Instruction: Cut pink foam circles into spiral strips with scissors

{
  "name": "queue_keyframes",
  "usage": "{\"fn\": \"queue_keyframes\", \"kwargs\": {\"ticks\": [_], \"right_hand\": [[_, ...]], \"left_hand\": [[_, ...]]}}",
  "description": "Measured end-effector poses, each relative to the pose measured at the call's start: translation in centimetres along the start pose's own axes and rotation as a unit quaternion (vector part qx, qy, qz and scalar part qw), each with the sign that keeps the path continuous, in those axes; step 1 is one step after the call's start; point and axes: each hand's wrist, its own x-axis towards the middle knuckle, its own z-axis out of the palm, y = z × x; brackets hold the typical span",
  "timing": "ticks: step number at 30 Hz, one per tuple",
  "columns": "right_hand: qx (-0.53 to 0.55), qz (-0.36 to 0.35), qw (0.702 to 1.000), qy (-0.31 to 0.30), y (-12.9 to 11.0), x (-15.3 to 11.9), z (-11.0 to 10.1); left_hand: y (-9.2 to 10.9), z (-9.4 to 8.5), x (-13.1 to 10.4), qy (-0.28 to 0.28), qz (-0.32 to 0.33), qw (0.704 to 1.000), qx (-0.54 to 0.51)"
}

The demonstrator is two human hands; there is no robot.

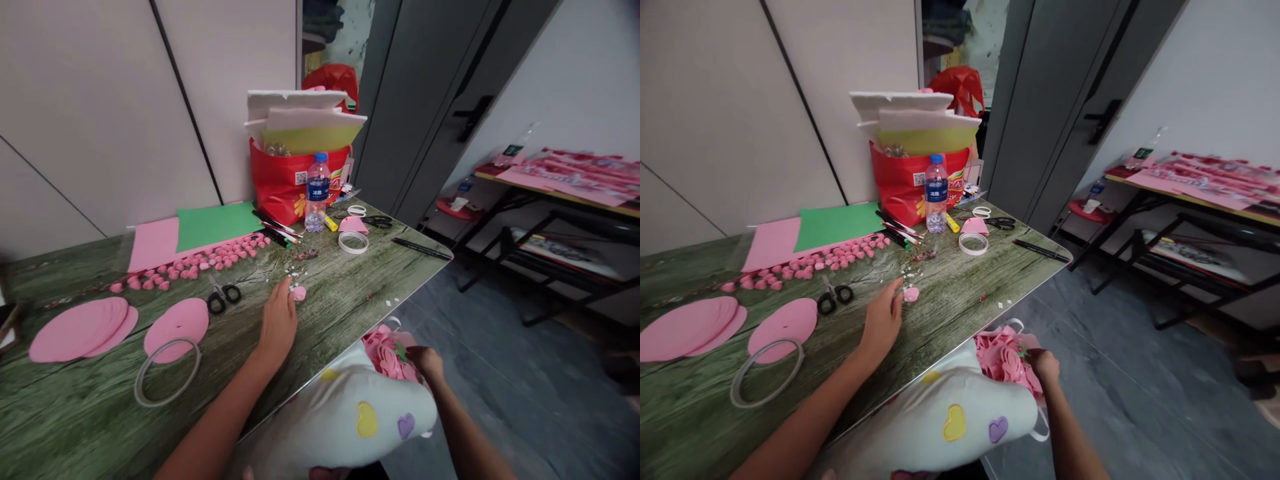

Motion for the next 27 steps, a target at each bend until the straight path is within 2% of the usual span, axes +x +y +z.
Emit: {"fn": "queue_keyframes", "kwargs": {"ticks": [2, 3, 4, 6, 7, 8, 10, 12, 14, 16, 19, 20, 22, 24, 27], "right_hand": [[0.064, 0.052, 0.997, -0.003, -0.5, 0.9, -1.2], [0.096, 0.062, 0.993, 0.034, -1.3, 1.5, -2.2], [0.121, 0.038, 0.989, 0.083, -2.4, 2.1, -3.3], [0.12, -0.032, 0.966, 0.226, -5.5, 3.2, -5.6], [0.096, -0.089, 0.958, 0.256, -7.2, 3.5, -6.5], [0.067, -0.163, 0.956, 0.236, -8.9, 3.6, -7.3], [-0.025, -0.279, 0.95, 0.135, -11.7, 3.3, -7.8], [-0.099, -0.294, 0.948, 0.065, -13.6, 2.1, -7.0], [-0.135, -0.277, 0.951, 0.016, -15.0, 0.5, -5.3], [-0.15, -0.27, 0.951, -0.015, -16.6, -1.0, -3.7], [-0.131, -0.295, 0.943, -0.077, -19.7, -1.8, -2.1], [-0.116, -0.317, 0.935, -0.108, -21.0, -1.6, -1.8], [-0.071, -0.394, 0.898, -0.179, -23.7, -0.6, -1.7], [-0.029, -0.468, 0.853, -0.23, -26.3, 0.6, -1.7], [-0.03, -0.521, 0.822, -0.228, -30.0, 0.7, -1.2]], "left_hand": [[-0.5, 0.3, -0.4, -0.004, -0.011, 1.0, 0.005], [-0.7, 0.5, -0.5, -0.003, -0.016, 1.0, 0.004], [-0.8, 0.7, -0.6, 0.001, -0.024, 1.0, -0.001], [-1.0, 0.8, -0.7, 0.017, -0.046, 0.999, -0.02], [-1.0, 0.8, -0.7, 0.028, -0.061, 0.997, -0.035], [-0.9, 0.7, -0.7, 0.043, -0.078, 0.995, -0.051], [-0.5, 0.2, -0.7, 0.083, -0.111, 0.986, -0.093], [0.5, -0.3, -1.0, 0.123, -0.135, 0.971, -0.153], [2.0, -0.6, -1.8, 0.112, -0.155, 0.95, -0.247], [3.8, -0.3, -3.1, 0.006, -0.182, 0.921, -0.345], [5.8, 1.0, -5.5, -0.167, -0.249, 0.84, -0.452], [6.1, 1.5, -6.1, -0.194, -0.266, 0.819, -0.469], [6.4, 2.2, -7.0, -0.203, -0.295, 0.788, -0.5], [6.4, 2.2, -7.5, -0.225, -0.284, 0.797, -0.483], [6.6, 0.9, -7.8, -0.294, -0.168, 0.852, -0.399]]}}
